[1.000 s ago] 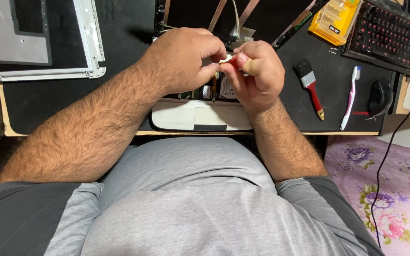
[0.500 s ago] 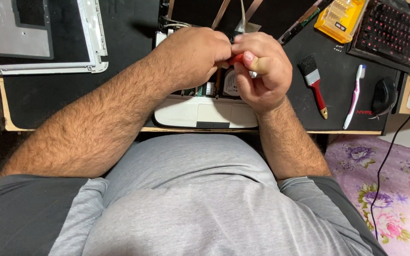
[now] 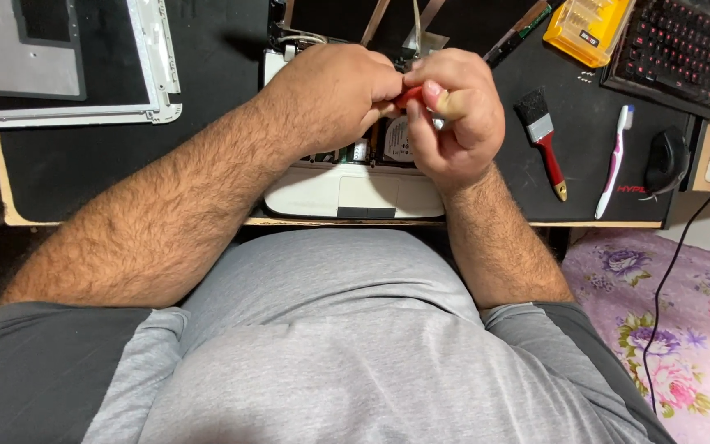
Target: The person installs a 2.5-inch hard drive into a disassembled laptop. They place the drive into the bay, connect the ribbon cable, and secure the drive with multiple screws using a screwdriver.
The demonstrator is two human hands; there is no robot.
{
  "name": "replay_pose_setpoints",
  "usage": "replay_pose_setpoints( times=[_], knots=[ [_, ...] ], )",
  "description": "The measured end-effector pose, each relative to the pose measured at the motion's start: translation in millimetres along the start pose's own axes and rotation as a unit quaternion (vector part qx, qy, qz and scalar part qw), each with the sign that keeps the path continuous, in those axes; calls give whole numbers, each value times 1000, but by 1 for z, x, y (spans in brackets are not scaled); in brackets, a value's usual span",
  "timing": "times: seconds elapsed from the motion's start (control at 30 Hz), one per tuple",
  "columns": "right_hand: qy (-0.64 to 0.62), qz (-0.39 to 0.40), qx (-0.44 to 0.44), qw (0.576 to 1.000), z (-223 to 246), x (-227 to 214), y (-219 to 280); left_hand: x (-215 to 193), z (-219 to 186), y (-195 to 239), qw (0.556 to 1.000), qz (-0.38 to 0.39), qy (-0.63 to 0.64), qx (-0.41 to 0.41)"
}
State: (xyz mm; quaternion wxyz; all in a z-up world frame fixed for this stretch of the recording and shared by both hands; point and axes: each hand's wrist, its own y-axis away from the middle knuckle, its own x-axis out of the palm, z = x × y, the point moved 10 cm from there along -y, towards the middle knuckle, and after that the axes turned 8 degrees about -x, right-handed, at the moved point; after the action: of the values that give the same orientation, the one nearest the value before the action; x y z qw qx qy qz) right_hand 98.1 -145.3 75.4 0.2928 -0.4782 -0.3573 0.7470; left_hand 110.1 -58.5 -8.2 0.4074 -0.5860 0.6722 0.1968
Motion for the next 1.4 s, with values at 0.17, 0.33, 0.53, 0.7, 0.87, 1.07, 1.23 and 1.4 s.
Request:
replay_pose_setpoints(
  times=[0.17, 0.33, 0.53, 0.7, 0.87, 1.07, 1.23, 1.4],
  knots=[
    [35, -29, 16, 999, -17, -11, 13, -23, -3, 5, 994, -57, 80, -36],
    [28, -11, 10, 1000, -8, -8, 8, -6, 2, -2, 999, -24, 12, -18],
    [-6, -5, -8, 1000, -7, -3, 5, 2, 7, 0, 999, 13, -18, -32],
    [26, -22, 17, 999, -19, -6, 12, -19, 4, 3, 992, -6, 106, -65],
    [2, 2, 16, 1000, -12, -3, 5, -11, 7, -1, 998, -22, 46, -26],
    [10, -29, 19, 999, -19, -8, 12, -7, 4, 2, 1000, 5, 4, -24],
    [28, -19, 27, 999, -18, -3, 12, -18, 3, 4, 997, -13, 62, -33],
    [48, -33, 41, 997, -30, -9, 30, -27, -1, 5, 996, -32, 70, -41]
  ],
)
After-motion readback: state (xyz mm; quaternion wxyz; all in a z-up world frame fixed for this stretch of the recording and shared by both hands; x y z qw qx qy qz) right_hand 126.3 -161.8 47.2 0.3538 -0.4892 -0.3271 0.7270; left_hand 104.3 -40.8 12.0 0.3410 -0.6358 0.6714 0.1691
